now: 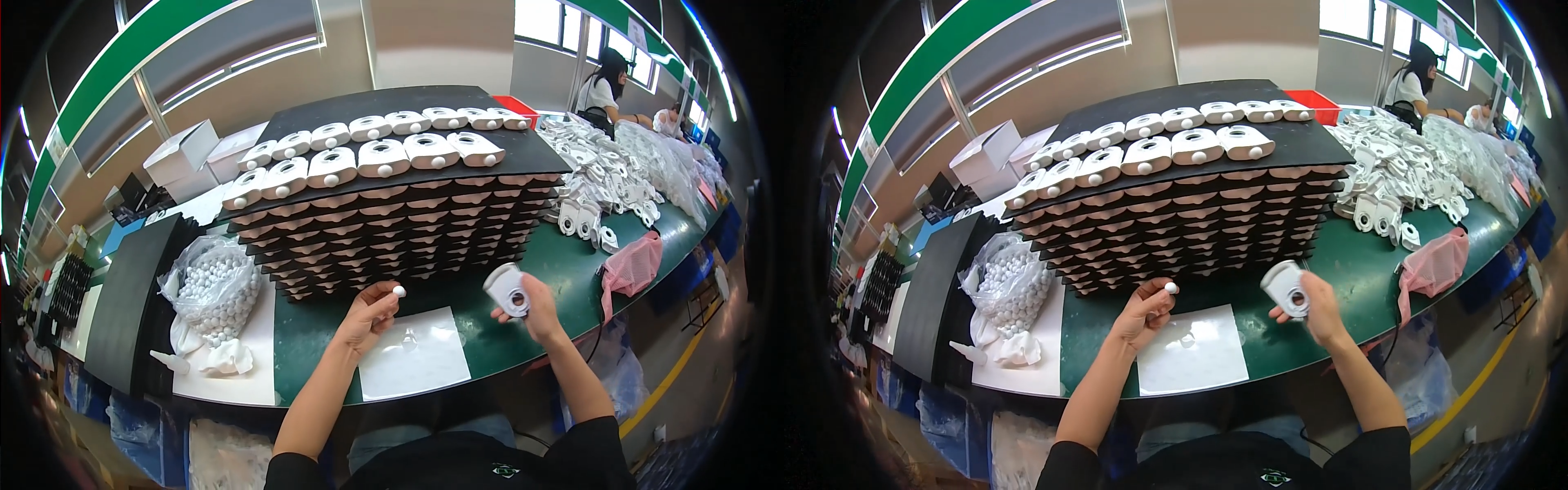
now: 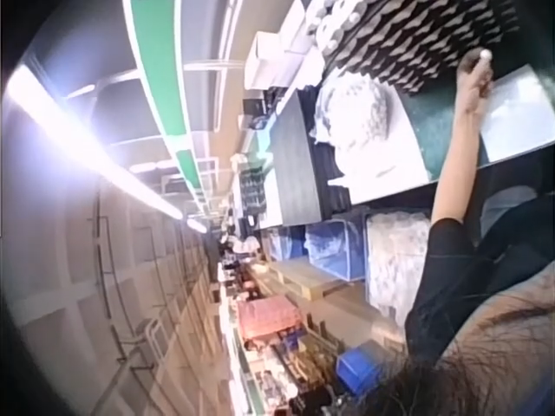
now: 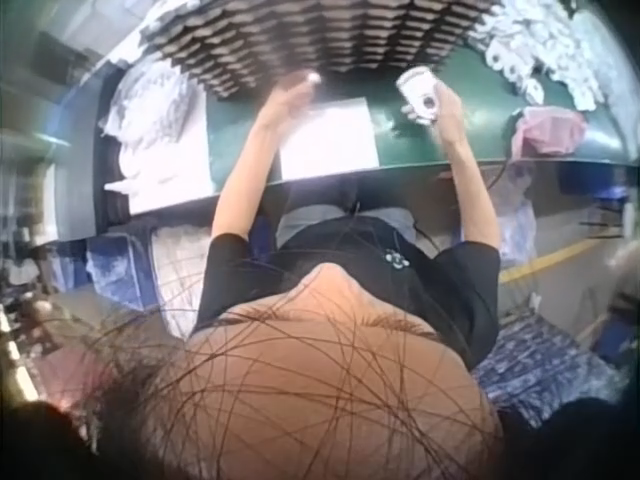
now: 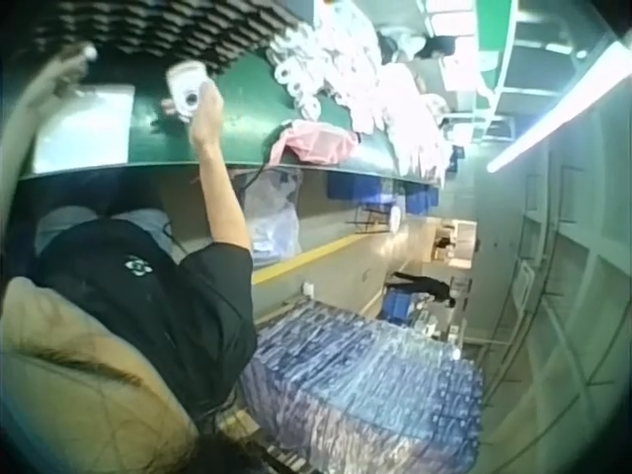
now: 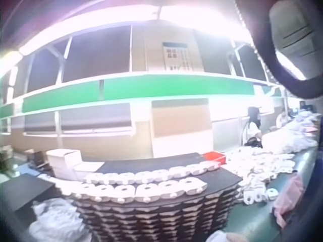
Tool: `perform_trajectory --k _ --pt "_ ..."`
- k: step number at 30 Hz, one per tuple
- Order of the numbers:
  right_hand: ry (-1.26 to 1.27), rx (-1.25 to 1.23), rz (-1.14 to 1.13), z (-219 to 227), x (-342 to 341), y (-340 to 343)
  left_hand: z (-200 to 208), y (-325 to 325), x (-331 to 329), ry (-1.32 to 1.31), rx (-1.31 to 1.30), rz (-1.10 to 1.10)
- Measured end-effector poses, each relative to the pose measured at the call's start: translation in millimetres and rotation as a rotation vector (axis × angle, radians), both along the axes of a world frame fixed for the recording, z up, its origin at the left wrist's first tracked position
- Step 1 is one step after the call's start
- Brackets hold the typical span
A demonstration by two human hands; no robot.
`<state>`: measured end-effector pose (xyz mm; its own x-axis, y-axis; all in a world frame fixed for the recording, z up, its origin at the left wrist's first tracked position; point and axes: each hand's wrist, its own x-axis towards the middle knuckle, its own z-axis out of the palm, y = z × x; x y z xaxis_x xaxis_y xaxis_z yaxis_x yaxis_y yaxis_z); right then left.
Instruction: Assembling components of small white light fixtures by applying adhesive and fitting parts together on a factory assembly line.
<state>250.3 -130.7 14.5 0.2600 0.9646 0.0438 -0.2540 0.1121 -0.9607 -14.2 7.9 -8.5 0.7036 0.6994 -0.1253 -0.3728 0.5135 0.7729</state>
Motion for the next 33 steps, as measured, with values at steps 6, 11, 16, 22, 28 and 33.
perform_trajectory --k 6,11,16,22,28,33 --pt "-0.529 0.011 0.172 16.6 -47.2 4.8 8.3 -0.8 2.6 -0.04 -0.059 0.046" --pt "-0.291 0.015 0.272 -4.9 -76.5 14.0 12.5 -2.0 4.8 -0.049 -0.012 0.041" --pt "-0.291 -0.015 0.214 -29.1 -93.9 22.3 6.0 1.1 1.9 -0.068 0.014 0.044" --pt "-0.519 0.074 0.147 -36.9 -99.0 22.6 7.5 0.2 3.0 -0.056 -0.006 0.057" --pt "-0.679 0.117 0.142 -30.0 -101.1 22.3 6.8 0.3 3.0 -0.051 -0.018 0.062" --pt "-0.634 0.111 0.107 -29.9 -101.0 20.4 7.2 -0.3 3.8 -0.057 -0.027 0.061"
